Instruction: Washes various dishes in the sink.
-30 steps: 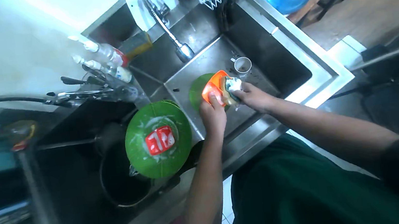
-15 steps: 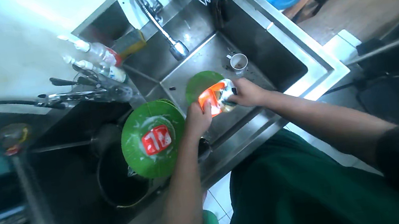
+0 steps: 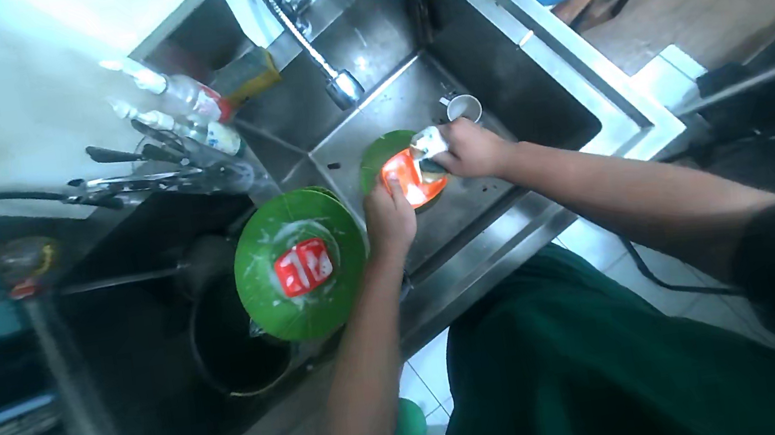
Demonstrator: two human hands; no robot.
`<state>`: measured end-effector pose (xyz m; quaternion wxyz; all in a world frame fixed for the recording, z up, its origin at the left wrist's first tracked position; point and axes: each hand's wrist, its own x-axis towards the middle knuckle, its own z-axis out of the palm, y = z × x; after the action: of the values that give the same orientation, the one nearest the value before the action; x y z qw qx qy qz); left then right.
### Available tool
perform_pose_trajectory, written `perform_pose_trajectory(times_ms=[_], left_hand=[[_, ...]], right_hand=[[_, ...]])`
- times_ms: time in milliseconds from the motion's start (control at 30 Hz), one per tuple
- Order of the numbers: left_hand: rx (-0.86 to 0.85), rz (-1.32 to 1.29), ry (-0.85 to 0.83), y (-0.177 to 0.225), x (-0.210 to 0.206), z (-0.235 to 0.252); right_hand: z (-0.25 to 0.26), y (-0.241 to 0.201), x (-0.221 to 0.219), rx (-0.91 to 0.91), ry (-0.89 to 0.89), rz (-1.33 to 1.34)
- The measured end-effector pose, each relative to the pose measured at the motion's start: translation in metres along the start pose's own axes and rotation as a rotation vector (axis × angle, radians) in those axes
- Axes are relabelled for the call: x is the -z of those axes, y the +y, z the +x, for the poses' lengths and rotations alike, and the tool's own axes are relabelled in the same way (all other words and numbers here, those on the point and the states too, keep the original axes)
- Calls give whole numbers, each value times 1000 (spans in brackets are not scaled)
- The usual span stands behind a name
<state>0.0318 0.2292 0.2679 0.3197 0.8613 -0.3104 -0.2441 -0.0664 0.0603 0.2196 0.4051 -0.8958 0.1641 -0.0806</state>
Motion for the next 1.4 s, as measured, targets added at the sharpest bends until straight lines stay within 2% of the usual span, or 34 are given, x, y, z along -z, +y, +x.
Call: perform_pose_trajectory(times_ms=[133, 267, 333, 433, 667, 733, 867, 967, 1133, 1400], left_hand=[[104, -82, 141, 1, -20, 1], [152, -127, 241, 0, -33, -4], [113, -93, 256, -4, -36, -5], [89, -7, 221, -9, -37, -3], [278, 38, 1, 0, -19, 2], [243, 10, -47, -7, -16, 6], [145, 35, -167, -10, 2, 18], [44, 88, -214, -12, 13, 22], [-38, 101, -267, -14, 24, 23], [-26, 141, -299, -9, 29, 29]], right_hand=[[-5, -9, -24, -378, 86, 367], [-15, -30, -41, -789, 79, 779], [-19, -36, -43, -904, 41, 944], [-24, -30, -49, -971, 3, 1077], [-30, -26, -34, -757, -85, 860], [-23, -21, -24, -675, -106, 799], [-16, 2, -22, -426, -127, 430], [-10, 3, -14, -307, -172, 264], [-1, -10, 2, -261, -225, 220], [3, -2, -8, -246, -91, 361]])
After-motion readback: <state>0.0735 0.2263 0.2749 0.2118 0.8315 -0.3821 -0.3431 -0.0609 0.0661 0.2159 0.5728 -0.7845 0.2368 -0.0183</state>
